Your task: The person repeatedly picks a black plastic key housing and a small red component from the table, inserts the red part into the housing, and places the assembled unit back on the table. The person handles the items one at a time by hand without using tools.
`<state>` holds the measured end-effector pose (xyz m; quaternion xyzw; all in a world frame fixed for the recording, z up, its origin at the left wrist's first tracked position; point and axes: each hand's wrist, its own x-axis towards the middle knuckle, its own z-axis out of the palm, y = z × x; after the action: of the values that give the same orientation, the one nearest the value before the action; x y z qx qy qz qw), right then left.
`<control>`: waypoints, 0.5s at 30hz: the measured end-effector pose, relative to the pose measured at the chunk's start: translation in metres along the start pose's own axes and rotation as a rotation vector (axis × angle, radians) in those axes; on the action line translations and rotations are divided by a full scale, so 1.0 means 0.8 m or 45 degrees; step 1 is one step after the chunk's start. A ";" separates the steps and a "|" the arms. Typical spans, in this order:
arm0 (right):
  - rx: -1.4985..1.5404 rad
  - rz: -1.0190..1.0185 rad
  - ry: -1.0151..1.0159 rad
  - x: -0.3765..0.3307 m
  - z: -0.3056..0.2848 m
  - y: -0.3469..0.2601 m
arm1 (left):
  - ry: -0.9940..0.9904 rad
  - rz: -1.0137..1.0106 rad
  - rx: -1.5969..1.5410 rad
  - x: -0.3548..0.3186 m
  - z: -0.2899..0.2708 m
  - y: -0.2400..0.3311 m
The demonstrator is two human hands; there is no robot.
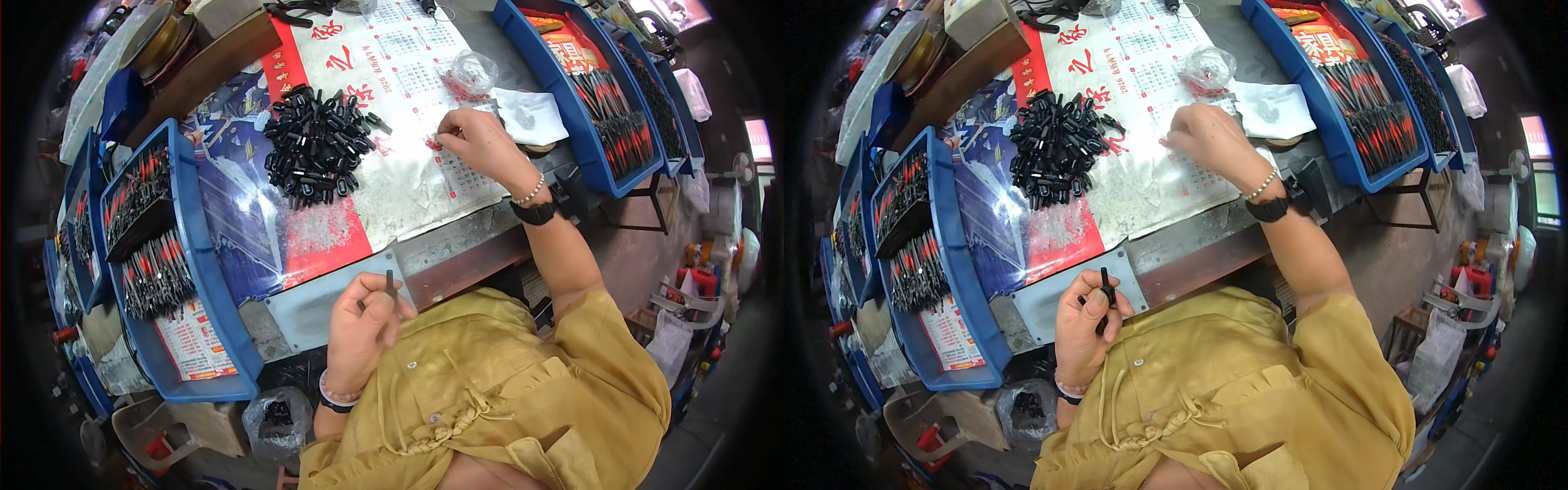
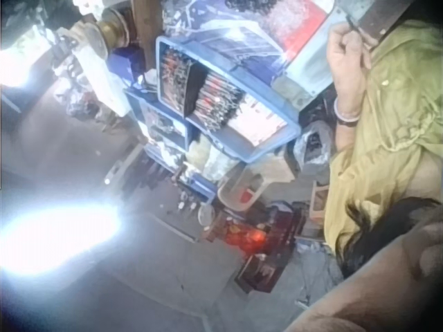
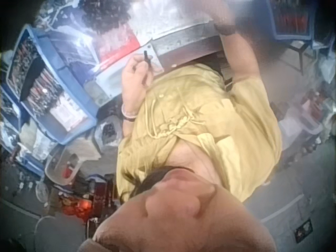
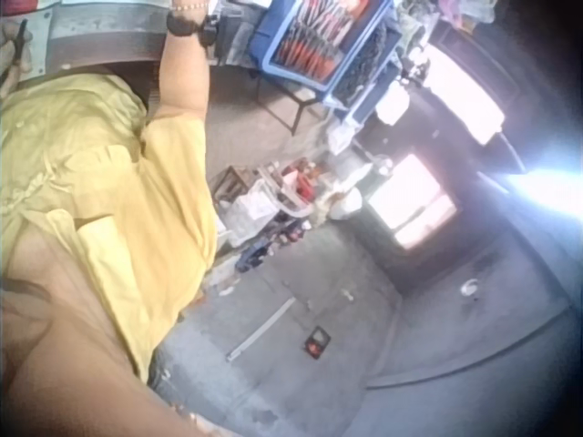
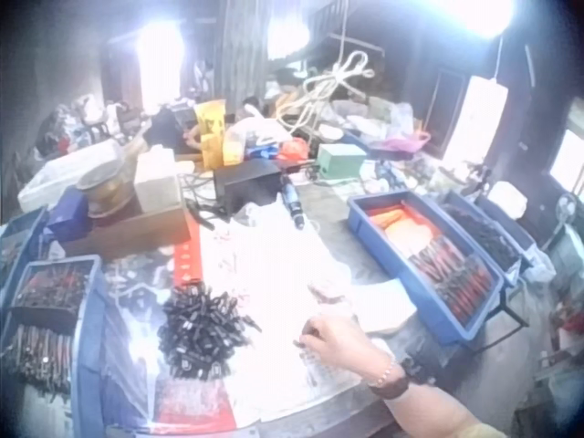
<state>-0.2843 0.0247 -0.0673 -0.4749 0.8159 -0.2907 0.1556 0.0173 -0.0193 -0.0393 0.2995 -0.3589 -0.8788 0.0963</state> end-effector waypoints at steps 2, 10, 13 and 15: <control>-0.017 0.069 -0.055 0.011 0.007 0.006 | 0.012 0.018 -0.039 -0.003 -0.002 0.000; 0.153 0.089 -0.168 0.024 -0.003 0.011 | 0.012 0.030 0.005 -0.003 -0.002 0.004; 0.483 0.278 -0.100 0.015 -0.015 0.003 | -0.048 0.021 -0.074 -0.004 -0.005 0.006; 0.597 0.235 -0.041 0.004 -0.021 -0.010 | -0.039 0.009 -0.035 -0.004 -0.005 0.007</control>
<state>-0.2898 0.0246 -0.0490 -0.3538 0.7636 -0.4488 0.3005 0.0216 -0.0246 -0.0361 0.2832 -0.3494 -0.8877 0.0981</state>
